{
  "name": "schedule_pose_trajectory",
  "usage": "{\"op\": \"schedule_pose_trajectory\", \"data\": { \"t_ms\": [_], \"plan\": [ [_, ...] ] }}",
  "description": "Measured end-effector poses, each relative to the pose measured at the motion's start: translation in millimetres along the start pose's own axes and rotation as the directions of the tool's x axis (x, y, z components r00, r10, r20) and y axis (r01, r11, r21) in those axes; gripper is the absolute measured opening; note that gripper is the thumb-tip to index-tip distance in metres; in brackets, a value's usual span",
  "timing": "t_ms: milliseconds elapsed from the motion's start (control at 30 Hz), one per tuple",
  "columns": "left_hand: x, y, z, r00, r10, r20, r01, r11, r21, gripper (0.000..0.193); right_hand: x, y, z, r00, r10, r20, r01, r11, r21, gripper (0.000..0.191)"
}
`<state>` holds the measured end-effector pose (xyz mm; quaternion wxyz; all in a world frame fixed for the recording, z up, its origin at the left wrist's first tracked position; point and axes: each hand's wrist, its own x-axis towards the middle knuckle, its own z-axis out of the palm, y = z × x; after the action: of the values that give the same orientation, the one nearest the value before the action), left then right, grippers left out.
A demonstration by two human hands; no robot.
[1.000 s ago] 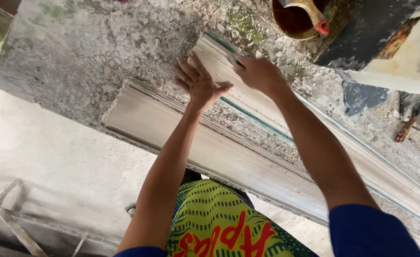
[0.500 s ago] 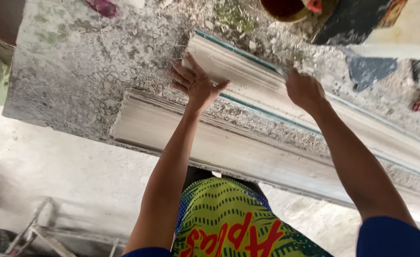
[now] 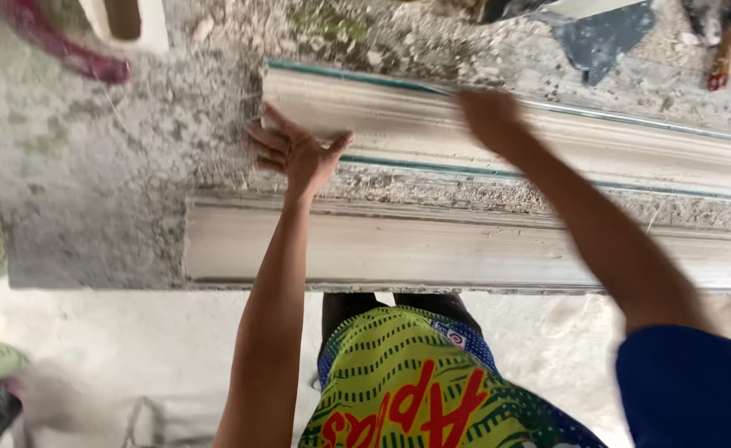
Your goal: The person smears white plaster paste by hand over long decorative molding strips on a workbench, then washes their hands in a basin of water. They use a small flat scraper to trim and smooth the edges of the moldings, wipe the surface, and reposition the strips to treat other sections.
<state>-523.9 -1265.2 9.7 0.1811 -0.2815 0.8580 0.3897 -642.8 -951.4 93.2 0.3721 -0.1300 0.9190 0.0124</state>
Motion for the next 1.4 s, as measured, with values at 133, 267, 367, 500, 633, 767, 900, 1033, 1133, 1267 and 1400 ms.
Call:
{"op": "schedule_pose_trajectory", "data": {
  "t_ms": [133, 267, 367, 500, 633, 767, 900, 1033, 1133, 1267, 1400],
  "plan": [
    [4.5, -6.8, 5.9, 0.983, 0.133, -0.127, -0.064, 0.894, 0.443, 0.155, -81.7, 170.3, 11.8, 0.907, 0.409, 0.099, -0.393, 0.908, -0.144, 0.062],
    [8.4, -12.0, 9.1, 0.996, 0.081, -0.048, -0.071, 0.979, 0.189, 0.157, -116.8, 189.7, 22.2, 0.822, 0.56, 0.103, -0.528, 0.682, 0.507, 0.052],
    [6.9, -15.2, 9.3, 0.999, 0.046, -0.01, -0.041, 0.943, 0.331, 0.155, -113.1, 128.9, 46.6, 0.889, 0.441, 0.125, -0.187, 0.099, 0.977, 0.063],
    [2.8, -15.6, 3.2, 0.999, 0.036, 0.024, -0.041, 0.969, 0.245, 0.158, -65.0, 50.2, 77.7, 0.874, 0.481, 0.07, 0.244, -0.559, 0.793, 0.041],
    [5.2, -19.4, 3.7, 0.997, -0.02, 0.073, 0.007, 0.984, 0.176, 0.161, -12.1, -14.5, 55.2, 0.801, 0.51, 0.314, 0.28, -0.782, 0.557, 0.059],
    [11.8, -26.0, 10.5, 0.99, -0.1, 0.101, 0.065, 0.949, 0.307, 0.159, 23.7, -152.3, -8.4, 0.671, 0.726, 0.152, 0.205, -0.378, 0.903, 0.057],
    [14.6, -32.1, 8.5, 0.987, -0.12, 0.103, 0.098, 0.976, 0.195, 0.153, 40.3, -255.4, -57.2, 0.614, 0.573, 0.542, 0.142, -0.756, 0.639, 0.065],
    [13.6, -38.5, 3.4, 0.982, -0.079, 0.173, 0.057, 0.99, 0.13, 0.166, 39.5, -207.0, -41.1, 0.551, 0.802, 0.229, 0.41, -0.499, 0.764, 0.053],
    [12.7, -41.7, 6.1, 0.971, -0.202, 0.131, 0.162, 0.95, 0.268, 0.158, 17.9, -99.6, -6.5, 0.486, 0.849, 0.208, 0.516, -0.471, 0.716, 0.024],
    [13.7, -42.4, 13.3, 0.98, -0.08, 0.18, -0.007, 0.899, 0.438, 0.147, -18.2, 57.7, 33.4, 0.524, 0.808, 0.27, 0.345, -0.491, 0.8, 0.042],
    [12.8, -41.1, 14.2, 0.99, -0.031, 0.14, -0.059, 0.804, 0.592, 0.148, -50.1, 171.5, 42.0, 0.5, 0.797, 0.339, 0.279, -0.519, 0.808, 0.065]
  ]
}}
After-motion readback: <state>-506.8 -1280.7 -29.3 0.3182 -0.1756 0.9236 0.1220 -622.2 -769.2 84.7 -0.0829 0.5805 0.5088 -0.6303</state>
